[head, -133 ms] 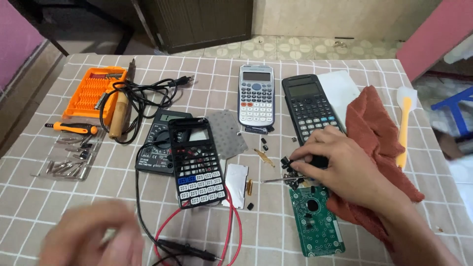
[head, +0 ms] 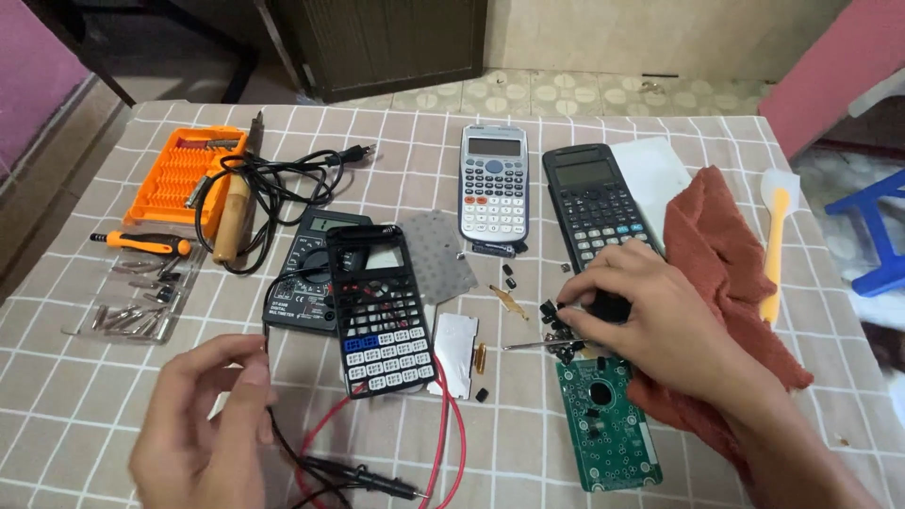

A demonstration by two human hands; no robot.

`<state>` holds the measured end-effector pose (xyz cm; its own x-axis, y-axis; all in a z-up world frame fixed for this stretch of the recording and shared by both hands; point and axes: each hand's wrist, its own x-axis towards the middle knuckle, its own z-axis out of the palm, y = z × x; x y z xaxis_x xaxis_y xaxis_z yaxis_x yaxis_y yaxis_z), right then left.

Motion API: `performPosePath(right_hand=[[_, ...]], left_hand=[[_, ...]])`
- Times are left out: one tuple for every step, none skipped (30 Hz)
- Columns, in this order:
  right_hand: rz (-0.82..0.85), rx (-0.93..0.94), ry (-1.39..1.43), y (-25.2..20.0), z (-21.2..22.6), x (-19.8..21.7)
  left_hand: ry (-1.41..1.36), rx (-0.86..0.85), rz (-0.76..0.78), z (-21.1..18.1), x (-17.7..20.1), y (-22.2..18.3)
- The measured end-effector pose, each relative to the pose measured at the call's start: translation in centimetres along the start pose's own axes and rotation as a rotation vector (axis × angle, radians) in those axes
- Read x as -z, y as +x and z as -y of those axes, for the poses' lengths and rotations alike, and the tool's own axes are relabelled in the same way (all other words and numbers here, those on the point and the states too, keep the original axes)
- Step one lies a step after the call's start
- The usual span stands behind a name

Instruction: Reassembling a scientific calculator by placing individual buttons back into the front housing slots.

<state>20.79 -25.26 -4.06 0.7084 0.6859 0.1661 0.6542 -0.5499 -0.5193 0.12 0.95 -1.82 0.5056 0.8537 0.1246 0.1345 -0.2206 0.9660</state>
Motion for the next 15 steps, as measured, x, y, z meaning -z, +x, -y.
performPosePath(right_hand=[[-0.061, 0.054, 0.033, -0.1, 0.1, 0.0], [-0.061, 0.054, 0.032, 0.0, 0.7, 0.3], [-0.099, 0.073, 0.059, 0.0, 1.2, 0.5], [-0.137, 0.092, 0.086, 0.0, 1.7, 0.8], [-0.137, 0.093, 0.085, 0.0, 1.9, 0.8], [-0.161, 0.098, 0.124, 0.0, 2.0, 0.8], [-0.186, 0.104, 0.164, 0.0, 2.1, 0.8], [-0.184, 0.104, 0.163, 0.1, 2.2, 0.7], [-0.198, 0.113, 0.229, 0.0, 2.3, 0.7], [-0.211, 0.122, 0.295, 0.0, 2.3, 0.6], [-0.211, 0.121, 0.294, 0.0, 2.3, 0.6], [-0.210, 0.108, 0.343, -0.1, 2.4, 0.5], [-0.209, 0.096, 0.394, -0.1, 2.5, 0.4], [-0.207, 0.096, 0.394, -0.1, 2.5, 0.4], [-0.206, 0.098, 0.407, -0.1, 2.5, 0.3]], left_hand=[[0.041, -0.003, -0.022, 1.0, -0.2, 0.5], [0.040, -0.003, -0.020, 1.1, -0.3, 0.5], [0.123, -0.016, -0.005, 1.2, -0.3, 0.5], [0.205, -0.029, 0.010, 1.3, -0.4, 0.5], [0.204, -0.028, 0.010, 1.6, -0.5, 0.6], [0.234, -0.097, 0.036, 2.0, -0.6, 0.7], [0.264, -0.166, 0.061, 2.4, -0.7, 0.8], [0.263, -0.165, 0.060, 2.5, -0.7, 0.8], [0.290, -0.144, 0.070, 2.6, -0.8, 0.8], [0.317, -0.123, 0.080, 2.7, -0.9, 0.8], [0.316, -0.122, 0.081, 2.9, -1.0, 0.8], [0.326, -0.179, 0.073, 3.0, -1.0, 0.8], [0.338, -0.235, 0.065, 3.2, -0.9, 0.7], [0.338, -0.233, 0.065, 3.3, -1.0, 0.7], [0.320, -0.261, 0.076, 3.5, -1.0, 0.7]])
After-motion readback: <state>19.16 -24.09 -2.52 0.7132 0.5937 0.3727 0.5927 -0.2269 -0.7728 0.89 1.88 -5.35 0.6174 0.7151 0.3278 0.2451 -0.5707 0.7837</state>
